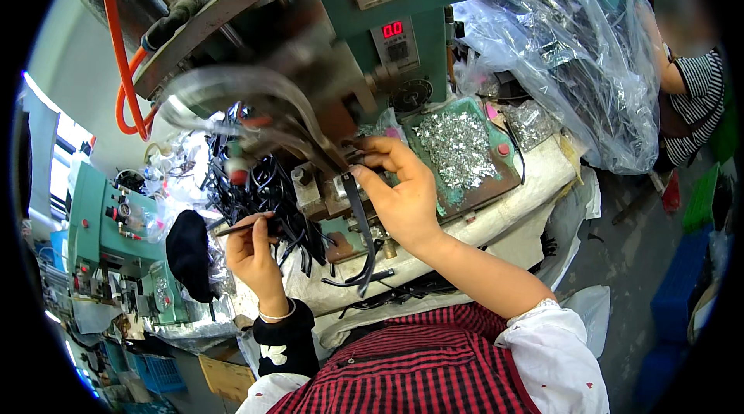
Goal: The person repeatedly picks black cords and small metal pieces, inserts them into a press machine, and removes the assembled items. The person places the finished cords into a plastic bag and continues the cycle.
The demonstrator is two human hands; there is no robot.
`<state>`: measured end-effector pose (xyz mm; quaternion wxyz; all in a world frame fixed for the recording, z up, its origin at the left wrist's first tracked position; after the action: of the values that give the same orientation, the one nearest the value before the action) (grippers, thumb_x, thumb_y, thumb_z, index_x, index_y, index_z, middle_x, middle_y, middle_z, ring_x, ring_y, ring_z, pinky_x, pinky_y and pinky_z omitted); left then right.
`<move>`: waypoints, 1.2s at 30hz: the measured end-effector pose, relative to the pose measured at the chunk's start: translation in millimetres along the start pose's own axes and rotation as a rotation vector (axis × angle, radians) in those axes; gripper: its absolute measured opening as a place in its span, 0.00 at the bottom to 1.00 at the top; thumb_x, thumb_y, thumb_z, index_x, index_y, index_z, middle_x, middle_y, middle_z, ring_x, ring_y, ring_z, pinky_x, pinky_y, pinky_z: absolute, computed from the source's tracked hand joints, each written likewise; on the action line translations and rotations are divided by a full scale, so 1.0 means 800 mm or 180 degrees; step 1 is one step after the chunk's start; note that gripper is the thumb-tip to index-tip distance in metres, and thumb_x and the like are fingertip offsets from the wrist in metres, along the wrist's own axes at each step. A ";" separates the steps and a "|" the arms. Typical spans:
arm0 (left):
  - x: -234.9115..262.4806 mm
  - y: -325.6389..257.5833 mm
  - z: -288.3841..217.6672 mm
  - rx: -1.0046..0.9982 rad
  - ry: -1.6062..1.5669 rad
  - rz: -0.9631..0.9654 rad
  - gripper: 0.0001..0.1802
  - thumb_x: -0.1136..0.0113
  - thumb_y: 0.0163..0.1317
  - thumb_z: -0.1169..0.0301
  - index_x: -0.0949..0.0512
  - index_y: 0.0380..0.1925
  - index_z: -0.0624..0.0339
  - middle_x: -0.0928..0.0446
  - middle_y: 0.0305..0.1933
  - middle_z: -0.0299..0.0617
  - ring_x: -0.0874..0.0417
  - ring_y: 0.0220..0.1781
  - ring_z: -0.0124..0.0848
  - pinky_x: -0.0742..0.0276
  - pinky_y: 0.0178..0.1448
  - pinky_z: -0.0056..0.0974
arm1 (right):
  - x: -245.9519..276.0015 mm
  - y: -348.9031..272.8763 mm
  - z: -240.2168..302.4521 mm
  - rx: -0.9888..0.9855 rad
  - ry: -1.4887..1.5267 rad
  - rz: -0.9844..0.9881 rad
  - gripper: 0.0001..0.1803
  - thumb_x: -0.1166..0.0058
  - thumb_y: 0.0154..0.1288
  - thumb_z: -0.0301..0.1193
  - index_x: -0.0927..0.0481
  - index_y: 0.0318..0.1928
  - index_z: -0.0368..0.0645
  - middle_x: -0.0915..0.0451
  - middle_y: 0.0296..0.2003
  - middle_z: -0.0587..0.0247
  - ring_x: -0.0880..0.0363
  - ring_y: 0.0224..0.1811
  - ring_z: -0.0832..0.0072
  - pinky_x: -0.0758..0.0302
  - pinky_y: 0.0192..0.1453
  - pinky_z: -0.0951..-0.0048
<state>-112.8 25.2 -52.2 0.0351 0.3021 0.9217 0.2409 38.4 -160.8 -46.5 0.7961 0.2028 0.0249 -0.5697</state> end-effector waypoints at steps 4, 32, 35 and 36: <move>-0.017 -0.005 -0.079 -0.1422 -0.0218 0.0105 0.07 0.37 0.62 0.83 0.21 0.40 0.70 0.15 0.39 0.53 0.14 0.39 0.40 0.18 0.46 0.38 | -0.018 0.001 0.021 -0.0276 0.0300 0.0140 0.20 0.42 0.66 0.18 0.27 0.58 0.33 0.17 0.47 0.60 0.19 0.48 0.80 0.25 0.55 0.78; 0.019 -0.035 -0.089 -0.2357 0.1924 0.0530 0.11 0.32 0.55 0.81 0.17 0.40 0.62 0.14 0.43 0.47 0.16 0.37 0.37 0.22 0.40 0.37 | 0.169 0.014 -0.043 0.1364 -0.3526 -0.0648 0.05 0.40 0.63 0.25 0.17 0.38 0.38 0.16 0.37 0.52 0.18 0.43 0.55 0.24 0.50 0.60; 0.094 -0.007 -0.065 -0.1578 0.2566 -0.0421 0.11 0.34 0.54 0.84 0.17 0.38 0.63 0.15 0.45 0.48 0.18 0.46 0.46 0.26 0.55 0.44 | 0.166 0.024 -0.040 0.1200 -0.3070 -0.0881 0.07 0.37 0.64 0.27 0.14 0.39 0.37 0.14 0.33 0.56 0.15 0.36 0.64 0.22 0.46 0.66; 0.109 0.004 -0.057 -0.1293 0.2843 -0.0274 0.12 0.34 0.55 0.84 0.15 0.39 0.61 0.16 0.49 0.46 0.20 0.53 0.47 0.29 0.59 0.45 | 0.158 0.029 -0.037 0.0954 -0.2741 -0.0845 0.06 0.37 0.64 0.26 0.15 0.39 0.37 0.14 0.33 0.58 0.16 0.37 0.68 0.22 0.46 0.69</move>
<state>-192.1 58.0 -3.4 -0.2953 0.1179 0.7927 0.5200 110.0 -257.7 -101.3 0.6163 0.0559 -0.3642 -0.6960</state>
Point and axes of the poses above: each hand's wrist, its own y-axis towards the middle knuckle, its own x-axis out of the back of the hand, z = x × y, the point moved 2 cm from there along y, towards the middle knuckle
